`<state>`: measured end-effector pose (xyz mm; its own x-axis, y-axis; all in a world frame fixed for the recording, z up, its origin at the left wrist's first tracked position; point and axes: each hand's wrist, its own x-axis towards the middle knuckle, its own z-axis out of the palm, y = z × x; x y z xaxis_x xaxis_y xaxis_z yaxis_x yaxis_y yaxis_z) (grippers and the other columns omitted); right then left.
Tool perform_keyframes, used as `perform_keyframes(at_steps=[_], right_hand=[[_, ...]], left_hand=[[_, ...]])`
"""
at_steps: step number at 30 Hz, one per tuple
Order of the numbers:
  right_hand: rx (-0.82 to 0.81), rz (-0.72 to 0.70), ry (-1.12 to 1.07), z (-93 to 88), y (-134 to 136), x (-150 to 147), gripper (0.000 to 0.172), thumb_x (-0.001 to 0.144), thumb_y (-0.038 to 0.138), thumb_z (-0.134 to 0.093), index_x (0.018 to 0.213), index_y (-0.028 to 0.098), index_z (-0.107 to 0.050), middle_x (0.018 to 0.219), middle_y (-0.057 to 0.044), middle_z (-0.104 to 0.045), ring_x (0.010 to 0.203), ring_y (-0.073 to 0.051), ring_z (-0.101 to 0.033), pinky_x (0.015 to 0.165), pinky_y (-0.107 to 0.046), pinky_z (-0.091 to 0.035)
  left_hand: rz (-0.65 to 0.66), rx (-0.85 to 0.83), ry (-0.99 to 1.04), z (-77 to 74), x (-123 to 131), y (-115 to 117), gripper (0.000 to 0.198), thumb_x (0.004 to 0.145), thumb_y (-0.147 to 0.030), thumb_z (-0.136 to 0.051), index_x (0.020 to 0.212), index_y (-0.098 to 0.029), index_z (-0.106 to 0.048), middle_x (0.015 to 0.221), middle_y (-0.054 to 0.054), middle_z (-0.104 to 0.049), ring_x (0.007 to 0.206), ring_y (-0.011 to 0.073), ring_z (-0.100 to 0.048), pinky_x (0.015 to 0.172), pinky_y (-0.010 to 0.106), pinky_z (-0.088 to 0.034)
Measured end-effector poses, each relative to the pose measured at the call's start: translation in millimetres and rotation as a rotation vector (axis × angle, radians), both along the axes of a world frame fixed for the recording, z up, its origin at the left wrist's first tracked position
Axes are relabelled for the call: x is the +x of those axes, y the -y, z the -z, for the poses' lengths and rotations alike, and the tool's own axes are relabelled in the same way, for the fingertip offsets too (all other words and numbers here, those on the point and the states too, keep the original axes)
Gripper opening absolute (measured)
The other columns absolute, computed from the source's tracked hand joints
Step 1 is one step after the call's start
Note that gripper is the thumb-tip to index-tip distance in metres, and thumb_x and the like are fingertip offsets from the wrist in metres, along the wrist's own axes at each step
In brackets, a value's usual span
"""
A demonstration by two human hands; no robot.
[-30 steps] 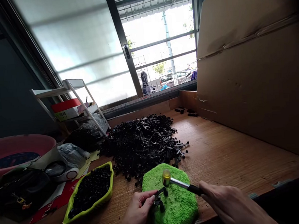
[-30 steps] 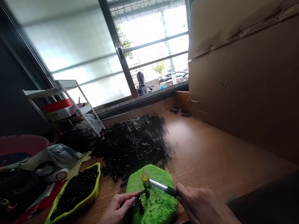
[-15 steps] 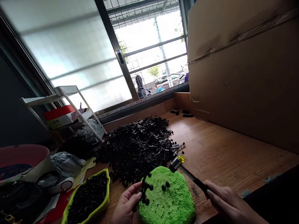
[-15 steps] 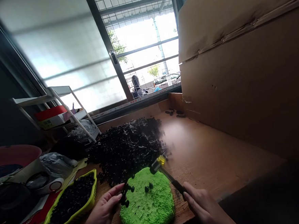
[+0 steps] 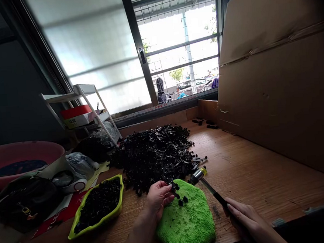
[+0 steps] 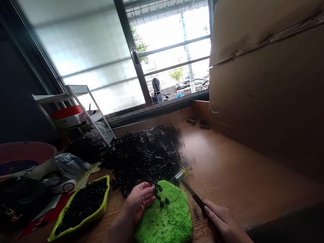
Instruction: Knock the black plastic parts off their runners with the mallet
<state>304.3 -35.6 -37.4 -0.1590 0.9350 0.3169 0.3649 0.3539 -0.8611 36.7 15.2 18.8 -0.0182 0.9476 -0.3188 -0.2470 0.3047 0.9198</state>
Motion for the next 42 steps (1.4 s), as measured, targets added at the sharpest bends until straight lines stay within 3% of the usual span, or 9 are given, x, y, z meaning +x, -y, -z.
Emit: perform_keyframes(at_steps=[3, 12, 17, 21, 25, 30, 34, 39, 42], right_hand=[[0.004, 0.007, 0.01, 5.0, -0.1, 1.3, 0.056, 0.091, 0.06, -0.033, 0.102, 0.017, -0.065, 0.086, -0.006, -0.064, 0.093, -0.028, -0.057, 0.078, -0.033, -0.048], [0.033, 0.042, 0.102, 10.3, 7.9, 8.4, 0.06, 0.083, 0.069, -0.04, 0.104, 0.019, -0.067, 0.109, -0.008, -0.06, 0.102, -0.03, -0.052, 0.086, -0.035, -0.045], [0.088, 0.046, 0.126, -16.7, 20.0, -1.0, 0.045, 0.089, 0.058, -0.041, 0.105, 0.022, -0.063, 0.106, -0.005, -0.061, 0.099, -0.028, -0.055, 0.078, -0.03, -0.049], [0.239, -0.026, 0.13, -43.9, 27.6, -14.7, 0.035, 0.096, 0.044, -0.031, 0.114, 0.023, -0.053, 0.094, -0.005, -0.064, 0.081, -0.024, -0.061, 0.06, -0.025, -0.051], [0.332, -0.121, 0.402, -53.3, 24.5, -20.5, 0.029, 0.095, 0.028, -0.026, 0.107, 0.025, -0.053, 0.089, -0.005, -0.064, 0.075, -0.025, -0.063, 0.046, -0.025, -0.045], [0.248, -0.203, 0.37, -56.5, 18.9, -20.1, 0.027, 0.097, 0.033, -0.019, 0.103, 0.025, -0.045, 0.078, -0.003, -0.059, 0.069, -0.023, -0.06, 0.051, -0.028, -0.041], [0.123, -0.219, 0.568, -55.2, 16.9, -20.3, 0.025, 0.097, 0.031, -0.021, 0.091, 0.025, -0.045, 0.063, 0.002, -0.052, 0.054, -0.022, -0.052, 0.047, -0.029, -0.029], [0.155, -0.209, 0.392, -56.7, 18.3, -20.7, 0.029, 0.098, 0.035, -0.017, 0.103, 0.024, -0.043, 0.074, -0.001, -0.054, 0.064, -0.021, -0.054, 0.054, -0.029, -0.034], [0.157, -0.182, 0.545, -50.3, 16.7, -23.2, 0.028, 0.095, 0.026, -0.019, 0.097, 0.023, -0.046, 0.067, -0.001, -0.054, 0.058, -0.023, -0.054, 0.05, -0.03, -0.033]], left_hand=[[-0.004, -0.006, -0.024, 2.1, 1.0, -1.1, 0.022, 0.064, -0.015, -0.072, 0.071, -0.013, -0.051, 0.067, 0.001, -0.059, 0.05, 0.0067, -0.055, 0.049, 0.018, -0.049], [-0.028, 0.056, -0.066, 3.1, 5.2, 4.5, 0.022, 0.069, -0.012, -0.066, 0.072, -0.015, -0.045, 0.059, -0.003, -0.053, 0.052, 0.0074, -0.054, 0.051, 0.02, -0.05], [-0.031, 0.096, -0.088, 6.4, 6.5, 5.1, 0.024, 0.068, -0.014, -0.067, 0.071, -0.015, -0.043, 0.058, -0.004, -0.052, 0.051, 0.0074, -0.052, 0.051, 0.022, -0.05], [-0.043, 0.093, -0.108, 8.0, 6.8, 4.2, 0.025, 0.068, -0.012, -0.065, 0.07, -0.016, -0.041, 0.059, -0.002, -0.054, 0.051, 0.0085, -0.053, 0.049, 0.022, -0.05], [-0.049, 0.09, -0.121, 6.0, 7.4, 5.9, 0.023, 0.07, -0.012, -0.063, 0.071, -0.016, -0.04, 0.06, -0.002, -0.054, 0.052, 0.0093, -0.055, 0.049, 0.022, -0.05], [-0.052, 0.092, -0.135, 5.7, 8.2, 5.9, 0.023, 0.07, -0.011, -0.062, 0.07, -0.016, -0.04, 0.058, -0.003, -0.051, 0.049, 0.0078, -0.053, 0.047, 0.021, -0.049], [-0.062, 0.104, -0.153, 8.4, 8.8, 4.6, 0.023, 0.07, -0.011, -0.061, 0.071, -0.016, -0.039, 0.058, -0.004, -0.05, 0.049, 0.0074, -0.053, 0.047, 0.021, -0.049], [-0.071, 0.104, -0.171, 12.1, 7.7, 3.3, 0.026, 0.068, -0.014, -0.064, 0.071, -0.017, -0.038, 0.058, -0.004, -0.05, 0.048, 0.0074, -0.051, 0.046, 0.022, -0.049], [-0.056, 0.111, -0.171, 11.9, 7.7, 3.2, 0.027, 0.066, -0.016, -0.066, 0.071, -0.016, -0.039, 0.058, -0.004, -0.05, 0.05, 0.0078, -0.052, 0.048, 0.022, -0.049]])
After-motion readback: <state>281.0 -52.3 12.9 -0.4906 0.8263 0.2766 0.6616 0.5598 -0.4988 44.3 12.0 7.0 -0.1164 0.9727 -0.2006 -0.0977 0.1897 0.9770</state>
